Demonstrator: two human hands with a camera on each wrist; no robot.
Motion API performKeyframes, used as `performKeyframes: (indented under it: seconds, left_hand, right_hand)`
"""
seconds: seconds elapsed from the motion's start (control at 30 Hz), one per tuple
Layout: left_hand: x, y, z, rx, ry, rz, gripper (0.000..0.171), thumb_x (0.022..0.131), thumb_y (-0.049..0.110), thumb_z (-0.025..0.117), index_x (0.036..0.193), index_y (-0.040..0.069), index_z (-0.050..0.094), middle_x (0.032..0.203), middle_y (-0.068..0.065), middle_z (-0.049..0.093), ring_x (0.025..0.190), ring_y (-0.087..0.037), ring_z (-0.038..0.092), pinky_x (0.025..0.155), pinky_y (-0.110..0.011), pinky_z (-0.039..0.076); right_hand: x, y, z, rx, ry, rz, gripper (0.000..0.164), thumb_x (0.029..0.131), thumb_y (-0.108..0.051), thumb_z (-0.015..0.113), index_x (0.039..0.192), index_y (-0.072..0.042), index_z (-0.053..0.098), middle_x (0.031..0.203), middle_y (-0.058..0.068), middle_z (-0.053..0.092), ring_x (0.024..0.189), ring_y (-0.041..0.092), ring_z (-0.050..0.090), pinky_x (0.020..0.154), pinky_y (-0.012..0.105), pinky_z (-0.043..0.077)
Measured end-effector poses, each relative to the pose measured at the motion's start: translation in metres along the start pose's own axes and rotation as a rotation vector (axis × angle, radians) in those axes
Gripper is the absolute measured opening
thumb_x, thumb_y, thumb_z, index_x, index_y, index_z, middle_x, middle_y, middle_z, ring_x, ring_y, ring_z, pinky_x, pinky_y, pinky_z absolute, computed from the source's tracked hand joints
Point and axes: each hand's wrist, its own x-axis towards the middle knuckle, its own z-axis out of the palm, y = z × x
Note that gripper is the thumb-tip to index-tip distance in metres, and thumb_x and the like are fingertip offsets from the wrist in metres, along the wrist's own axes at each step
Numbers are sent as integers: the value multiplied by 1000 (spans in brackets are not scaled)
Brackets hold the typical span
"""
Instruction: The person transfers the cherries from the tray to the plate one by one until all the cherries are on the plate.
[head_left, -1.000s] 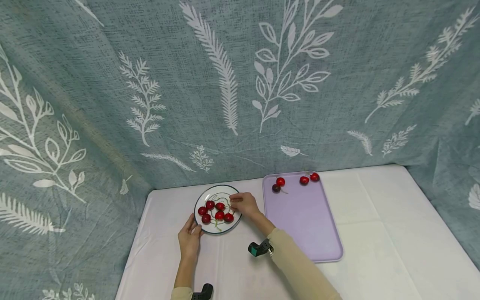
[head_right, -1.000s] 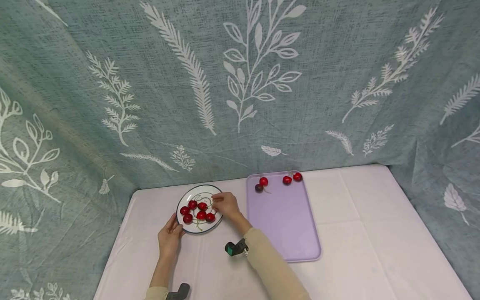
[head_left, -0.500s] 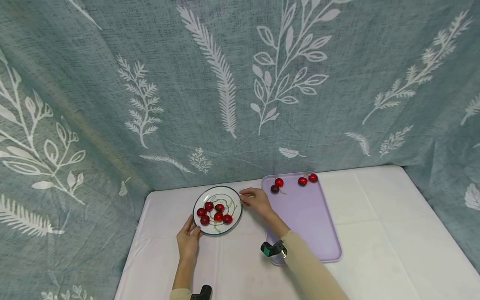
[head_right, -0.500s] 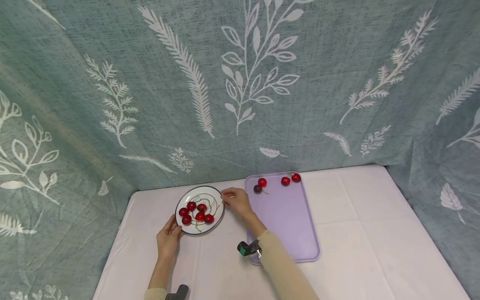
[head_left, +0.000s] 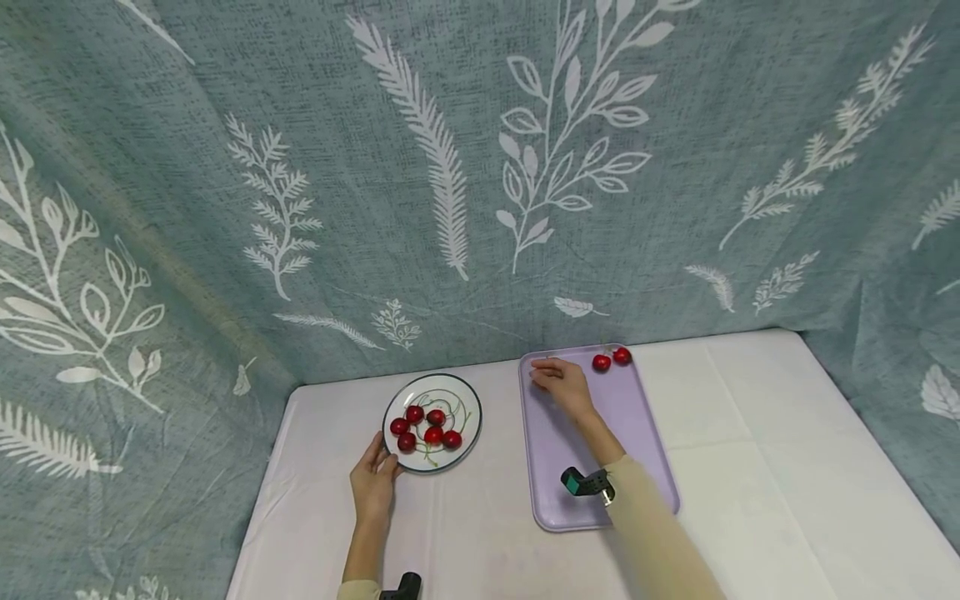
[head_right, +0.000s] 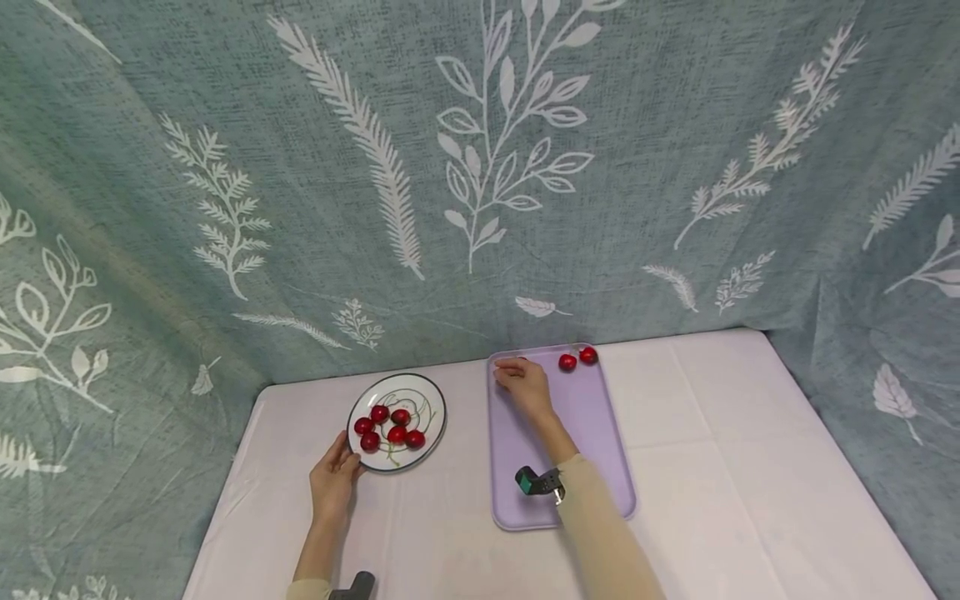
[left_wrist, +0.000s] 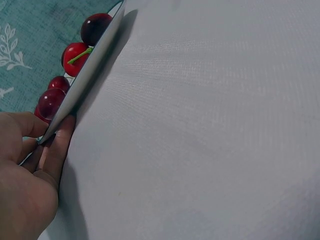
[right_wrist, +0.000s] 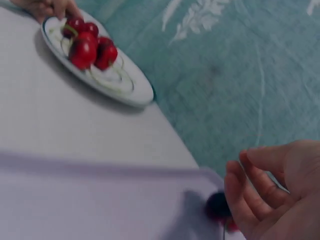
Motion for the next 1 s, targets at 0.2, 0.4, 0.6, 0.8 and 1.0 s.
performKeyframes:
  seconds: [0.2,0.4,0.6,0.8,1.0]
  left_hand:
    - [0,-2,-1,-5,-4,-4,57,94,-4,50,149,0,37,134,-30,51,86,5,60,78,-15,59]
    - [0,0,0,-12,-10,-3,57,93,-4,50,149,0,37,134,-29,52,87,4,60,79,-15,59]
    - [0,0,0,-14,-2,0,57,93,-5,49,149,0,37,133,-29,51,89,2,60,79,-14,59]
    - [0,-1,1,-3,-3,1,57,93,-4,49,149,0,36,135,-29,51,89,5,59,79,-14,58]
    - [1,-2,2,-4,5,3,57,93,-4,50,149,0,37,135,-27,52,90,3,59,78,-14,59]
  right_hand:
    - [-1,13,-18,-129,111,-17,18,88,3,67,104,10,70,97,23,71,82,15,67,65,11,54]
    - [-5,20,-28,-262,176,-41,16,89,-3,69,102,4,73,97,19,72,92,30,67,75,22,55]
    - [-5,23,-29,-309,181,-62,15,86,-2,70,100,4,73,91,17,73,88,29,68,76,26,58]
    - [-4,30,-30,-299,157,-97,19,82,8,68,100,8,71,90,20,72,87,31,68,77,26,61]
    - [-1,41,-32,-262,145,-262,19,76,8,69,95,6,72,80,12,72,75,23,69,69,31,63]
